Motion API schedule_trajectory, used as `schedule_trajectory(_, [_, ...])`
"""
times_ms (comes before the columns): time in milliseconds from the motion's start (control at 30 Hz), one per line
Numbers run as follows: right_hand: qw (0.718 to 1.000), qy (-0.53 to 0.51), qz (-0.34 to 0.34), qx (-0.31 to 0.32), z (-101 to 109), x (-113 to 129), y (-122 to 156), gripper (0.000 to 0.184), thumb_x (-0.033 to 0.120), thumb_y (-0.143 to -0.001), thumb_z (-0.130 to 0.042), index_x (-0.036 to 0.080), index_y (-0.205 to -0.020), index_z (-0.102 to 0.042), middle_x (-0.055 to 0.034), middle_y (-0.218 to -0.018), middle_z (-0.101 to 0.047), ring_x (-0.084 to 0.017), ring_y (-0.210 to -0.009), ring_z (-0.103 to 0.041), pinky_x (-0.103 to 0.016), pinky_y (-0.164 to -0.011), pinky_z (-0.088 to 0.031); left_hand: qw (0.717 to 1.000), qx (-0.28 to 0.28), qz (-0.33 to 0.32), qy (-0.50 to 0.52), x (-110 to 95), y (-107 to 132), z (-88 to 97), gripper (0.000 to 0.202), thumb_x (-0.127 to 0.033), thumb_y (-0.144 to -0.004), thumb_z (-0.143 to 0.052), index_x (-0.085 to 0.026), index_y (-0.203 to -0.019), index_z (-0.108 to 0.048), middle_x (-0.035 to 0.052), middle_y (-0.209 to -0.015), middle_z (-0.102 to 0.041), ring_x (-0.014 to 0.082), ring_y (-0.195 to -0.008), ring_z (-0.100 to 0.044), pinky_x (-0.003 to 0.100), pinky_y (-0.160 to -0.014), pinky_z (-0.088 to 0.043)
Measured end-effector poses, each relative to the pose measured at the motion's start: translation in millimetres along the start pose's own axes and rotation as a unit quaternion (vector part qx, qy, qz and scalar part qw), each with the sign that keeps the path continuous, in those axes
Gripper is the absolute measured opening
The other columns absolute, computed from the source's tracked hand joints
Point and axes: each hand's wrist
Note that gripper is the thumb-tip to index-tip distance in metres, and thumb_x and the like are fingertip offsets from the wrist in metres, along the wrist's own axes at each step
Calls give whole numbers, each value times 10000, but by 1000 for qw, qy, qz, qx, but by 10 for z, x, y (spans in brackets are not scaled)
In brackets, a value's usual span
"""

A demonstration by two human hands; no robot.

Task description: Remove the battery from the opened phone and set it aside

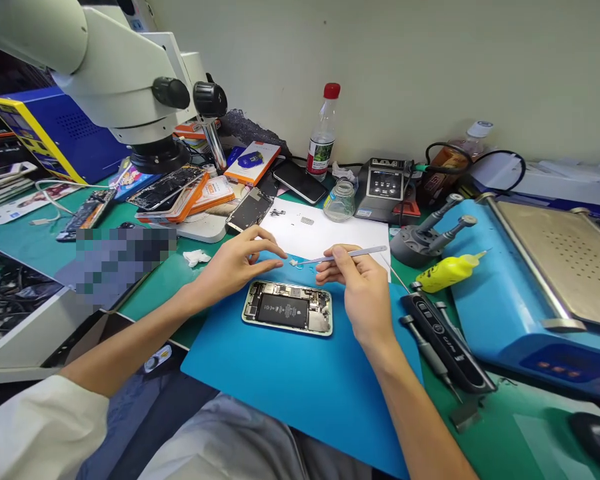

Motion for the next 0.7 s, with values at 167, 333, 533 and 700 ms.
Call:
schedule_trajectory(167, [1000,-1,-6,15,-41,18,4,312,490,-903,-759,179,-893,-743,-47,-769,-747,-163,-654,-706,-305,-660,-627,1000,-11,-19,-10,2,32,-11,141,-301,-997,-698,-307,-1108,-785,4,-1186,-668,142,-828,-621,288,-766,-465])
schedule_trajectory(333, [1000,2,-7,29,-64,28,14,302,497,-905,-760,195,-895,-754,-37,-781,-744,-161,-658,-698,-302,-655,-624,999,-7,-41,-19,-11,57,-31,133,-319,-1018,-676,-316,-1097,-782,-2,-1206,-670,137,-850,-642,281,-765,-464])
schedule_trajectory(533, [999,-4,-3,32,-75,24,23,305,508,-908,-761,203,-903,-754,-29,-800,-738,-155,-672,-694,-302,-682,-627,999,-2,-38,-15,-32,66,-20,147,-301,-1029,-655,-310,-1107,-779,4,-1209,-669,146,-883,-652,273,-757,-467])
schedule_trajectory(700, [999,-10,-5,32,-98,15,30,313,517,-911,-762,204,-924,-754,-34,-810,-745,-160,-711,-712,-298,-706,-634,999,-5,-39,-22,-39,67,-11,132,-282,-1029,-654,-300,-1088,-771,1,-1200,-667,149,-914,-654,270,-771,-470])
Point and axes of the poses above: each hand's wrist, its own y-axis away from the middle knuckle, its own z-axis out of the back of the hand, x = y × z
